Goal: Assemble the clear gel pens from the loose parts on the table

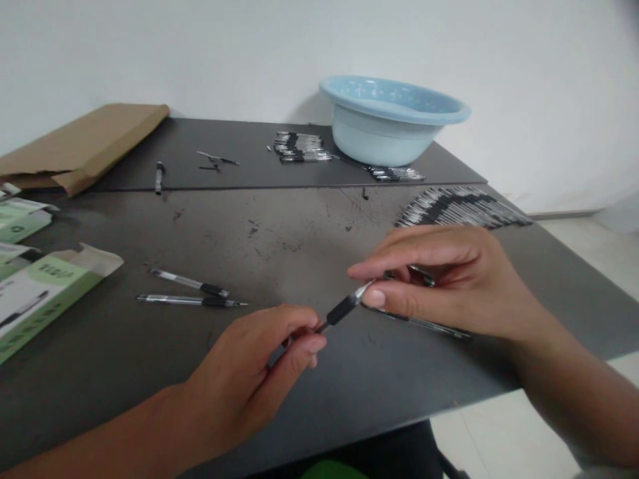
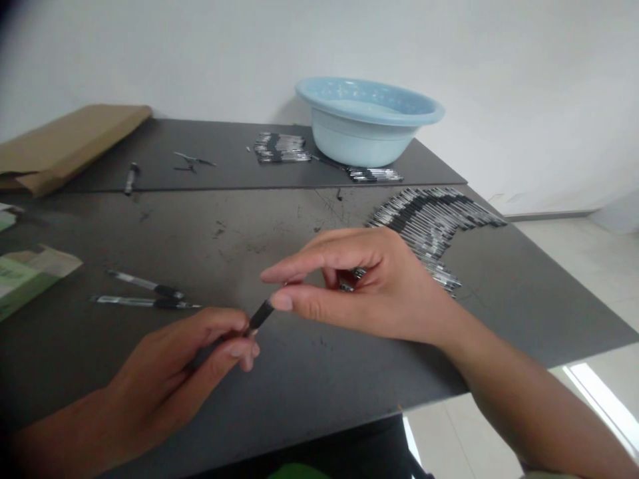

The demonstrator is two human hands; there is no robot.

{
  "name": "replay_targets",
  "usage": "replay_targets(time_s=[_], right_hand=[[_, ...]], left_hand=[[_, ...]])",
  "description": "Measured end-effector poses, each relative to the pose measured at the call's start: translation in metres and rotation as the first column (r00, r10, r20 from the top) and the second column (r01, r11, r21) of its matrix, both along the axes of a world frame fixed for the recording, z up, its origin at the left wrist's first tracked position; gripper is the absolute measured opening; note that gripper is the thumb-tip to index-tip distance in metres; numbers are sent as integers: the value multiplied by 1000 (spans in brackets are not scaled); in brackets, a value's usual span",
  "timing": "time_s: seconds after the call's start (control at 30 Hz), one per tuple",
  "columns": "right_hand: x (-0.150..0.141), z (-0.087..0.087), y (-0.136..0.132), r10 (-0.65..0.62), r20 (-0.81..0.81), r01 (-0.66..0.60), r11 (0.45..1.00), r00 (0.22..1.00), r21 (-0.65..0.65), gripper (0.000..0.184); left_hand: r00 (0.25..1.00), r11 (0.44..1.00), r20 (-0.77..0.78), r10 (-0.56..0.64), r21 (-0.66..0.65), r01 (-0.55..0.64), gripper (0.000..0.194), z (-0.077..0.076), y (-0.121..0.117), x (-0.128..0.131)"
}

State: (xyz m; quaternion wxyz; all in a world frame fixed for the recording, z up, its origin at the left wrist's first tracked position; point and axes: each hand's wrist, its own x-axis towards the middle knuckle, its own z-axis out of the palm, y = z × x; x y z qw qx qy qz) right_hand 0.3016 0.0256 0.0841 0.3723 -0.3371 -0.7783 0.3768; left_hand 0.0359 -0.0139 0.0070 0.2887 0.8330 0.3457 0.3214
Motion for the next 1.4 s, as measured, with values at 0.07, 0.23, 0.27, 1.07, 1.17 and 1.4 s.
replay_targets(time_s=[0.07, 0.23, 0.27, 1.07, 1.17, 1.4], right_hand=[[-4, -2, 0, 0, -25, -1, 1000, 1000, -27, 15], [-13, -17, -1, -67, -121, 59, 996, 990, -71, 25], [-15, -19, -2, -44, -141, 37, 998, 989, -50, 31], [-48, -48, -7, -75, -428, -118, 906, 901, -407, 25], [-45, -49, -10, 34, -455, -271, 842, 890, -466, 43], [-43, -44, -7, -2, -335, -132, 917, 942, -376, 20]], left_hand=[[1000, 999, 17, -26, -33, 27, 9, 0, 0, 1], [997, 987, 18, -80, -142, 81, 9, 1, 0, 3], [996, 981, 30, -81, -174, 85, 9, 2, 0, 3], [983, 873, 166, -74, -466, 144, 24, 8, -4, 11], [981, 863, 189, -49, -486, 136, 23, 8, -5, 12], [971, 842, 235, -52, -513, 169, 24, 7, -4, 13]])
